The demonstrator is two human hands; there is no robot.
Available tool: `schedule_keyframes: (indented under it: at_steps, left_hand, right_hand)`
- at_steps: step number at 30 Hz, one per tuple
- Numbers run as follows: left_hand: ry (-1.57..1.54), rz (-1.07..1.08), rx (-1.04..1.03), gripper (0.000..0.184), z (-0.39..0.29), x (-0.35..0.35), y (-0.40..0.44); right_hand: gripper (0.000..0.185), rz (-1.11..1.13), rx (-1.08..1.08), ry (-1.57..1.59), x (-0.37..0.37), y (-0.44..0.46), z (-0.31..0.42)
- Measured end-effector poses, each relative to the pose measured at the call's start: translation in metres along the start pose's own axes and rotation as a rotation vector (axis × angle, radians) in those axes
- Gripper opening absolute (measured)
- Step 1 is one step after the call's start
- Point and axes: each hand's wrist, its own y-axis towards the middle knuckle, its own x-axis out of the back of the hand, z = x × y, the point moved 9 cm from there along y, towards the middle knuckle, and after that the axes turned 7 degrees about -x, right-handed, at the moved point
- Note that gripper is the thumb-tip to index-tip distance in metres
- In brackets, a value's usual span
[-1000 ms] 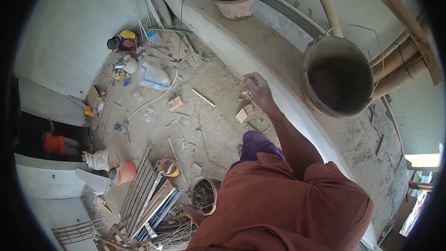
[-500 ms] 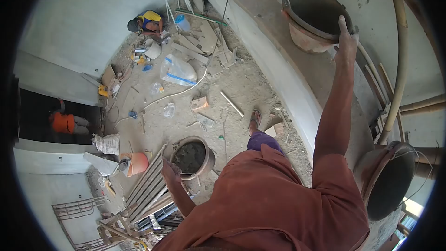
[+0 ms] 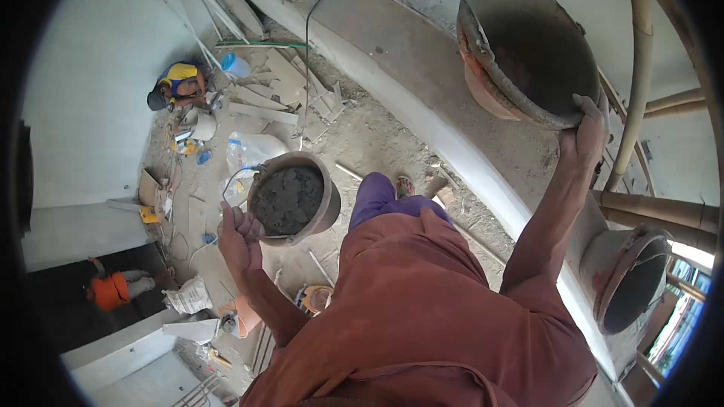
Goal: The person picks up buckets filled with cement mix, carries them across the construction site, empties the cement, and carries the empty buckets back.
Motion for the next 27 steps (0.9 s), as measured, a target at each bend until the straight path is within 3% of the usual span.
schedule_keyframes:
  at_steps: [4, 8, 10, 11, 12, 13, 15, 16, 17, 19, 21, 23, 24, 26, 27]
  left_hand:
    - [-0.121, 0.318, -0.014, 0.04, -0.089, -0.093, 0.026]
    - [-0.29, 1.003, 0.036, 0.031, -0.173, -0.202, 0.033]
    - [-0.312, 1.148, 0.092, 0.029, -0.202, -0.245, 0.039]
    - [-0.299, 1.244, 0.068, 0.025, -0.216, -0.26, 0.047]
    - [-0.305, 1.373, 0.056, 0.025, -0.228, -0.276, 0.059]
    - [-0.248, 1.339, -0.12, 0.027, -0.247, -0.273, 0.095]
    - [-0.242, 1.521, -0.085, 0.042, -0.26, -0.294, 0.124]
    - [-0.25, 1.721, 0.127, 0.046, -0.263, -0.321, 0.114]
    - [-0.267, 1.816, 0.19, 0.046, -0.261, -0.354, 0.107]
    - [-0.2, 1.872, 0.282, 0.032, -0.252, -0.397, 0.088]
    - [-0.127, 1.879, 0.331, 0.04, -0.244, -0.423, 0.078]
    - [-0.104, 1.947, 0.431, 0.036, -0.241, -0.449, 0.076]
    - [-0.077, 1.976, 0.509, 0.034, -0.235, -0.459, 0.075]
    - [-0.096, 2.013, 0.486, 0.035, -0.228, -0.48, 0.064]
    - [0.053, 1.496, -0.054, 0.026, -0.236, -0.502, 0.108]
  right_hand:
    - [0.043, -0.098, 0.073, 0.081, 0.031, -0.028, 0.054]
    - [0.037, -0.292, 0.245, -0.015, 0.047, -0.089, 0.119]
    - [0.031, -0.374, 0.662, -0.551, 0.036, -0.139, 0.156]
    - [0.032, -0.415, 0.731, -0.597, 0.035, -0.156, 0.162]
    - [0.032, -0.492, 0.753, -0.503, 0.039, -0.178, 0.173]
    - [0.033, -0.567, 0.778, -0.406, 0.043, -0.2, 0.182]
    - [0.033, -0.709, 0.767, -0.069, 0.077, -0.23, 0.196]
    - [0.033, -0.776, 0.779, 0.106, 0.093, -0.247, 0.201]
    - [0.037, -0.823, 0.838, 0.111, 0.117, -0.275, 0.207]
    - [0.035, -0.938, 0.955, 0.161, 0.126, -0.311, 0.217]
    - [0.032, -1.0, 1.047, 0.151, 0.138, -0.337, 0.225]
    - [0.028, -1.114, 1.167, 0.131, 0.153, -0.36, 0.227]
    - [0.026, -1.171, 1.194, 0.239, 0.196, -0.379, 0.225]
    - [0.022, -1.454, 1.239, 0.257, 0.216, -0.391, 0.213]
    - [0.022, -1.451, 1.233, 0.256, 0.227, -0.388, 0.214]
